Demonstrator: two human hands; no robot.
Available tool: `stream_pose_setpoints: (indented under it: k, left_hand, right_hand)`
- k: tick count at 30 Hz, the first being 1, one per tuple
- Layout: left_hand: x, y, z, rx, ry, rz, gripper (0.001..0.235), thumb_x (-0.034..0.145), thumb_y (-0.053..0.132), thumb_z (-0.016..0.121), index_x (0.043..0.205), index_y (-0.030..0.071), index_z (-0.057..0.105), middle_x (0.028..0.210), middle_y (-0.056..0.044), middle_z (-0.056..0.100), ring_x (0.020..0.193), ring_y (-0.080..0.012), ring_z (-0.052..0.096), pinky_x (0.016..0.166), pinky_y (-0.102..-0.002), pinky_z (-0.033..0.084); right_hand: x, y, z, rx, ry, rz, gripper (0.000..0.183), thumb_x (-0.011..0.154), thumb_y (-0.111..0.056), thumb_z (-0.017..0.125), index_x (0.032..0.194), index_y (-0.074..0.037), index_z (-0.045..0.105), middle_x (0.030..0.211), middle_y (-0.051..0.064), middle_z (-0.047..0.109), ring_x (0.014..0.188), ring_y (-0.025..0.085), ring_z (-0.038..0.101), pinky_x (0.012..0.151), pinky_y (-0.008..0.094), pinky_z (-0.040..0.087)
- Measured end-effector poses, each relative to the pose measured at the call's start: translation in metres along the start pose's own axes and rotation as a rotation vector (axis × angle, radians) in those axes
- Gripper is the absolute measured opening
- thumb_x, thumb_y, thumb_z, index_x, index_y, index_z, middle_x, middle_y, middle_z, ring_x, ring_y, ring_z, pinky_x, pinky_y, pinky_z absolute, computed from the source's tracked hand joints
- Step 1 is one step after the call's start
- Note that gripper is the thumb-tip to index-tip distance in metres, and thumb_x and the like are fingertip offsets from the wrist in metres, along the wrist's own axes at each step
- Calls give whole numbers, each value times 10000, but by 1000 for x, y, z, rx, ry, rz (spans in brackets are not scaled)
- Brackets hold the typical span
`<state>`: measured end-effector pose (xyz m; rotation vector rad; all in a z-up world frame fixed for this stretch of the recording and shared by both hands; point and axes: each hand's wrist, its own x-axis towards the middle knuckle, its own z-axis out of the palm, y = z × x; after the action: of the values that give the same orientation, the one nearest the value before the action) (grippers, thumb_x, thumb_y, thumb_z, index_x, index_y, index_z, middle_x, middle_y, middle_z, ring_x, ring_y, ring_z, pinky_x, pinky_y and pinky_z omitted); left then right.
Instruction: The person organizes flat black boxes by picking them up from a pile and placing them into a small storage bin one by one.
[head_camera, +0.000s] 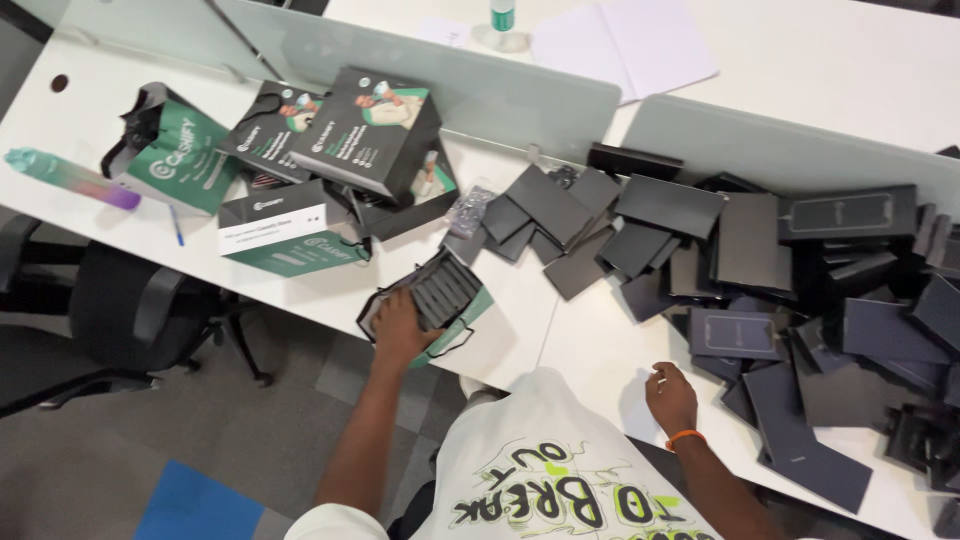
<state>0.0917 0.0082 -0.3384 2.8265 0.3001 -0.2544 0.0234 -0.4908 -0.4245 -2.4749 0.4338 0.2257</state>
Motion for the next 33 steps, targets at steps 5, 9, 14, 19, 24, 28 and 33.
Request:
stream_pose_setpoints:
  k: [5, 9, 14, 19, 24, 28, 33]
  left_hand:
    - [-5, 13, -34, 6, 19, -188, 1009, 605, 436, 941, 1380, -27, 490, 1402, -233, 536, 1294, -442, 514, 1039, -591, 419]
    - [-18, 50, -65, 73, 12, -261, 642, 751, 338, 872, 1228, -1, 607, 1261, -199, 630, 1216, -409, 568, 1056, -590, 406]
    - [-32, 116, -52, -270, 436, 320, 269, 826, 109, 760, 1042, -4, 648, 1068, -198, 661, 1032, -396, 620, 922, -491, 496]
    - [-44, 152, 41, -462, 95, 415, 269, 854, 152, 744, 1086, 34, 676, 1118, -158, 689, 1079, -356, 653, 940, -436, 524]
    - [-70, 157, 142, 109, -578, 288, 647, 869, 400, 720, 1367, 37, 525, 1382, -167, 537, 1256, -376, 523, 1008, -534, 448]
    - [-87, 155, 176, 121, -778, 136, 630, 882, 429, 644, 1388, 65, 556, 1469, -155, 527, 1362, -363, 488, 1104, -554, 398]
    - [-71, 127, 174, 37, -757, 119, 831, 883, 465, 654, 1511, -16, 397, 1650, -245, 240, 1477, -389, 363, 1188, -438, 378]
  right_hand:
    - [4, 19, -11, 55, -3, 13, 263, 948, -178, 606, 1173, -67, 686, 1036, 141, 763, 859, 283, 737, 803, 406, 578]
    - [7, 31, -17, 89, 9, -27, 266, 954, -168, 599, 1177, -47, 677, 1062, 151, 745, 852, 280, 737, 780, 400, 579]
    - [15, 44, -21, 121, 2, -59, 265, 932, -157, 614, 1162, -42, 680, 1025, 133, 748, 826, 263, 740, 752, 389, 580]
    - [27, 39, -30, 220, 21, -75, 258, 920, -159, 651, 1146, -40, 690, 953, 121, 755, 778, 240, 739, 722, 367, 579]
    - [46, 21, -52, 352, 123, -139, 246, 945, -143, 651, 1167, -43, 688, 880, 130, 745, 750, 234, 726, 723, 363, 568]
    - [68, 12, -77, 179, 314, -347, 266, 900, -103, 685, 1161, -55, 678, 1118, 138, 681, 994, 278, 674, 887, 394, 545]
    - [100, -4, -106, -258, 394, -431, 553, 861, -166, 730, 1396, -138, 592, 1458, 116, 499, 1413, 324, 420, 1172, 552, 316]
